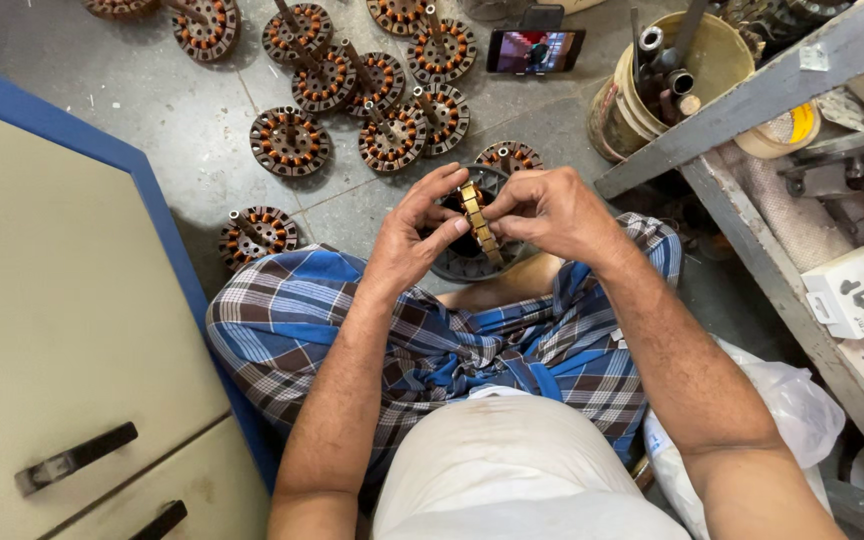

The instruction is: The person sits on the floor and inserts small white insulating pieces into the slots of a motor stator. They use a green-handled screwdriver to press the pieces into place. Several similar stators are visible on the floor.

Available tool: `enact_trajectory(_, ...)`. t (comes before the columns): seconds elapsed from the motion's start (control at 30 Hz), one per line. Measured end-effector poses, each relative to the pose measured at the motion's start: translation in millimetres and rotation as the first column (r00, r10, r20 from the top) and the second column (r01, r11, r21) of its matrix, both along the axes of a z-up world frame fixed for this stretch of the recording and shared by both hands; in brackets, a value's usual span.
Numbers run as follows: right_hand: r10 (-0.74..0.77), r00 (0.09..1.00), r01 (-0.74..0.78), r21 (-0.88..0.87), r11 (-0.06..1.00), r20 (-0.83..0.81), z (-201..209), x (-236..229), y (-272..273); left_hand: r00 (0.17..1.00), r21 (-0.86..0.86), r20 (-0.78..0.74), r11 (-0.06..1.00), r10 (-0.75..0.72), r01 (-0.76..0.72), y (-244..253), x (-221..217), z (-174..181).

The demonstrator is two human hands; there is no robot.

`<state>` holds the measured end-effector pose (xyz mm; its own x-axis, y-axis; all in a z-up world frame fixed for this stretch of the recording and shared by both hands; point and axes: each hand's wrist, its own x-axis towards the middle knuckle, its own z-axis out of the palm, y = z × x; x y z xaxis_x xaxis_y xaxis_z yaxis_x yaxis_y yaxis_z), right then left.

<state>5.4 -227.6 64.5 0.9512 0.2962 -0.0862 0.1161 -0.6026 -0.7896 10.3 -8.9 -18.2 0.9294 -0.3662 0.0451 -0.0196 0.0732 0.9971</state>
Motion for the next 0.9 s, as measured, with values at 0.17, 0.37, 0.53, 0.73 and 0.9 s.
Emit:
enact_trajectory(0.17,-0.054,0.997,0.058,0.066,0.996,-0.054,2,-6,-4,0.985,-0.045,0.13,0.993,0.114,-0.109,1,-8,-4)
enact_trajectory(0.37,-0.047,0.998,0.044,0.087,0.995,0.038,-5,-8,-4,0.961,0.132,0.21,0.969,0.179,-0.209,-3,-20,-7)
enact_trajectory(0.53,-0.03,0.997,0.026,0.042,0.999,0.077,-7,-7,-1,0.968,0.163,0.169,0.963,0.185,-0.213,-4,-18,-7)
enact_trajectory(0.73,0.04,0.984,-0.028,-0.074,0.997,0.172,-6,-5,1,0.974,0.123,0.133,0.972,0.186,-0.202,-5,-16,-13)
enact_trajectory(0.9,0.024,0.992,-0.01,-0.118,0.993,0.121,-7,-4,3,0.977,0.093,0.1,0.976,0.186,-0.195,-6,-16,-16)
